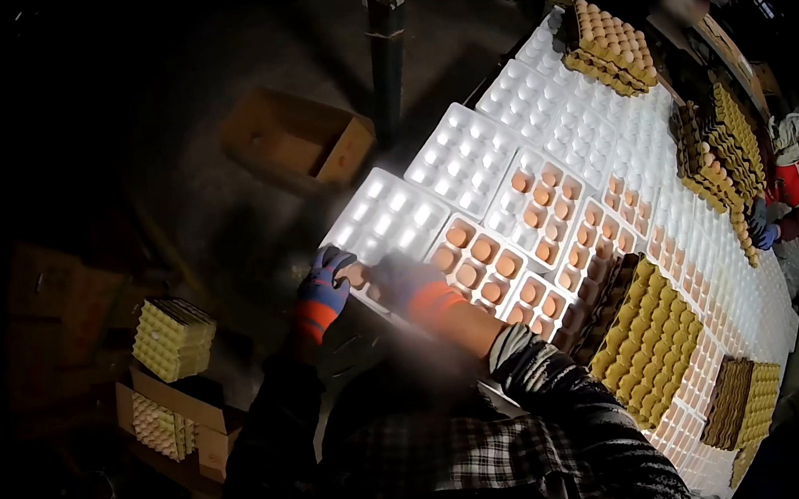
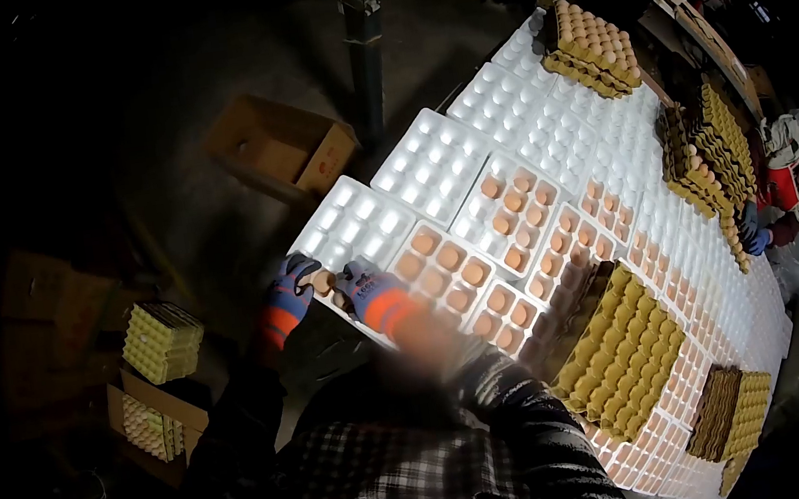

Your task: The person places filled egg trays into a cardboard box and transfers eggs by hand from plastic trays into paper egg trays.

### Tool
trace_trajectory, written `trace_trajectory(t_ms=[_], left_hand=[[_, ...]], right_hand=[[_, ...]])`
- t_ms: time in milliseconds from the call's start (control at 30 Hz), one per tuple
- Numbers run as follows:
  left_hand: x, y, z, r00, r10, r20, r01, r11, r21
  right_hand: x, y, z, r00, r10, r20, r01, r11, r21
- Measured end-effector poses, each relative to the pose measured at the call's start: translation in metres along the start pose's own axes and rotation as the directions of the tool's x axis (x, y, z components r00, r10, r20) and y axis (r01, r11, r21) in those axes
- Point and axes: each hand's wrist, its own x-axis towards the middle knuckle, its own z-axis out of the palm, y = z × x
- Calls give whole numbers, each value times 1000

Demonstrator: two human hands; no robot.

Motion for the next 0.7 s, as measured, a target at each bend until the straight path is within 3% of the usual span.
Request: trace_trajectory(t_ms=[33,67,100,133,200,300,333,367,433,467,533,567,700], left_hand=[[3,-10,-1,998,-35,-49,28,991,-135],[10,-5,-7,994,15,-106,-26,994,-107],[12,-2,-11,998,-6,-56,4,999,-38],[14,2,-15,1000,-29,-8,29,999,32],[25,9,-20,993,-90,83,82,992,91],[50,14,-16,995,-99,0,98,992,76],[62,14,-10,994,92,-56,-88,994,69],[75,15,-2,980,178,-84,-174,983,49],[91,1,17,973,231,-22,-212,921,328],[95,-19,31,984,179,9,-170,916,365],[95,-35,33,964,255,71,-264,924,276],[95,-30,30,950,311,24,-310,928,205],[99,-92,42,987,137,-79,-151,964,-220]], right_hand=[[4,7,8,999,30,27,-31,999,39],[9,17,19,997,60,53,-64,995,77],[13,13,12,993,90,79,-98,989,112],[10,13,2,995,45,93,-48,998,34],[19,3,-20,998,15,54,-14,1000,-18],[34,-14,-29,991,33,-131,-23,997,76],[42,-17,-28,986,24,-164,-11,997,81],[53,-17,-25,980,18,-200,-1,997,82],[67,-5,-14,988,-5,-153,28,989,147],[68,6,-1,981,-60,-183,80,991,109],[59,20,11,971,-98,-217,122,987,102],[49,24,9,959,-123,-256,159,979,126],[-38,20,-45,895,0,-447,129,957,258]])
